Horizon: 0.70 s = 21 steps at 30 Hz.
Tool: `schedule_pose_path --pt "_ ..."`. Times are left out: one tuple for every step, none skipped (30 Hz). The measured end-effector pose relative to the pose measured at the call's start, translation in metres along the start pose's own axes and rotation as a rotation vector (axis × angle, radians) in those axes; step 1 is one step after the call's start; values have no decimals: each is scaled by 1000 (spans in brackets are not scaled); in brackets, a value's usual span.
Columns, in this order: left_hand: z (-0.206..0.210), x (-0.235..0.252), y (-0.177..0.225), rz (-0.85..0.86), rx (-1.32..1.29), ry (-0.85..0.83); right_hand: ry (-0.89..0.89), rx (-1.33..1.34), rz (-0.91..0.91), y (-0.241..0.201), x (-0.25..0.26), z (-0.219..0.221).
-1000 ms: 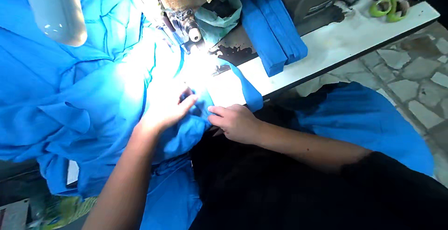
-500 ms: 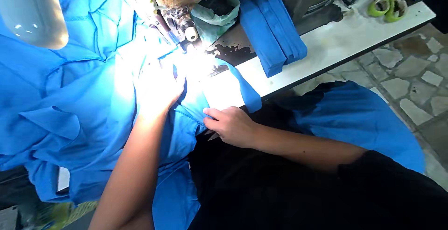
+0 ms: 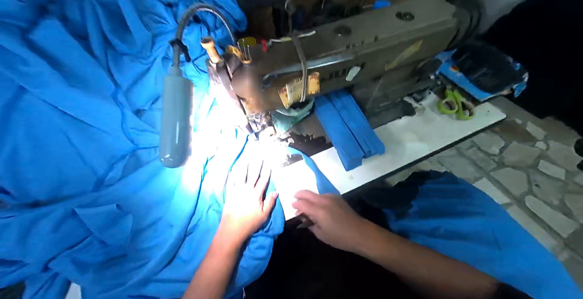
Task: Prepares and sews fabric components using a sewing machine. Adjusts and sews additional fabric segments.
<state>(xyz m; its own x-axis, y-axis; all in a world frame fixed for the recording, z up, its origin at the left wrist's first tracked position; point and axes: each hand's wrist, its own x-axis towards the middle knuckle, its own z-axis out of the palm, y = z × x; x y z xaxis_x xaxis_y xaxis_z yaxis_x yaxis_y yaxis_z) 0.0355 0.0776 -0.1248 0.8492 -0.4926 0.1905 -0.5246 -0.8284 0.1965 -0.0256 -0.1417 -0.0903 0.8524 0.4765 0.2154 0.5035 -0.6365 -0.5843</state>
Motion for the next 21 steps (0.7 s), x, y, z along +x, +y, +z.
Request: schedule_pose_path --pt "-2 0 2 -13 -2 -30 103 -56 63 5 -1 -7" --pt "-5 1 4 -37 -1 -81 172 -119 154 11 -2 -13" --pt "-8 2 7 -59 2 -123 172 -163 274 14 -1 -20" --pt "-10 2 11 -80 -4 -156 93 -185 413 16 1 -27" --pt "-10 2 13 -96 -9 -166 -35 -184 542 16 5 -33" --pt "-9 2 15 -104 -17 -160 -131 -178 611 17 8 -35" --pt "-6 1 15 -93 -9 -124 -143 -180 604 19 8 -33" --pt "-3 0 14 -82 -6 -95 -121 -182 567 20 7 -29" --pt "-1 -1 13 -82 -6 -81 -93 -172 534 19 5 -26" --pt "-2 -2 14 -97 -17 -91 -30 -156 485 18 2 -23" --pt "-3 -3 15 -106 -18 -90 39 -126 438 17 0 -21" --pt "-4 -3 16 -113 -20 -97 100 -87 393 14 -3 -20" --pt "-5 -2 17 -119 -25 -120 142 -32 348 11 -5 -20" --pt "-7 -1 17 -124 -37 -142 149 47 306 6 -7 -21" --pt "-7 0 17 -120 -52 -149 133 134 256 0 -9 -22" --pt "-6 0 16 -109 -76 -127 110 212 191 -5 -11 -22" --pt "-6 -1 15 -99 -116 -84 80 283 127 -11 -14 -21" --pt "-6 -3 13 -110 -160 -38 48 341 71 -17 -16 -19" --pt "-6 -4 11 -126 -199 25 21 384 24 -22 -17 -17" --pt "-6 -4 8 -145 -220 92 -3 416 -10 -27 -18 -16" --pt "-8 -4 5 -168 -225 133 -23 446 -33 -30 -20 -13"
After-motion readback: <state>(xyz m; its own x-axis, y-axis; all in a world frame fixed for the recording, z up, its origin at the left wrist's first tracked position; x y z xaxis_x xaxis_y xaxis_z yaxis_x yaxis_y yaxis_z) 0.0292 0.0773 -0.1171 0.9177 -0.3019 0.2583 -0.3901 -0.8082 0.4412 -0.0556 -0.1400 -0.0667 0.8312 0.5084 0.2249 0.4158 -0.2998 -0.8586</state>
